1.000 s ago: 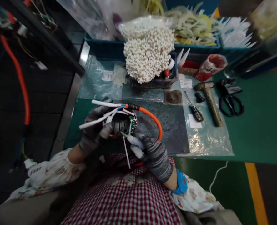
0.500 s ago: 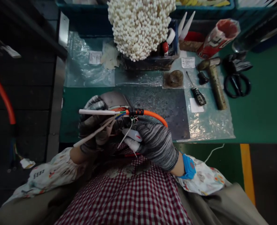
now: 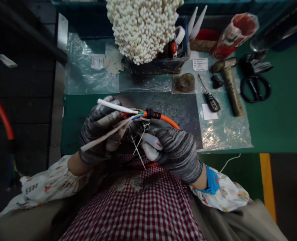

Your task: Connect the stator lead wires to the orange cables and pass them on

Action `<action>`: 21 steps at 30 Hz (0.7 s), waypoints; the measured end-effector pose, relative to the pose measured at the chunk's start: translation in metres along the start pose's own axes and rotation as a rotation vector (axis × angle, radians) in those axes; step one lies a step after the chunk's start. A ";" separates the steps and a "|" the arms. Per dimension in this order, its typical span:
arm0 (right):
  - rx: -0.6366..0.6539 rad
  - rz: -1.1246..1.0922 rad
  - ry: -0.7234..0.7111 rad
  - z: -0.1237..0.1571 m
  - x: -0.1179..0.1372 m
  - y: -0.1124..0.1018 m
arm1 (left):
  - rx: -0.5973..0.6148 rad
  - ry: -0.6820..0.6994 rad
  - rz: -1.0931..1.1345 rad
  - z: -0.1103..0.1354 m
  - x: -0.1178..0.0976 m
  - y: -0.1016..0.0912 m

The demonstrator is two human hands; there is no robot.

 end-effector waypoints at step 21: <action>-0.165 0.499 -0.018 -0.028 -0.024 -0.015 | 0.186 0.160 -0.173 -0.121 -0.020 0.038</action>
Point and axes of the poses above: each hand's wrist, its own z-axis away from the middle knuckle, its own y-axis out of the palm, x = y × z, the point moved 2 cm from there along -z, towards the middle knuckle, and after that the axes turned 10 degrees about -x, right-handed, at the moved point
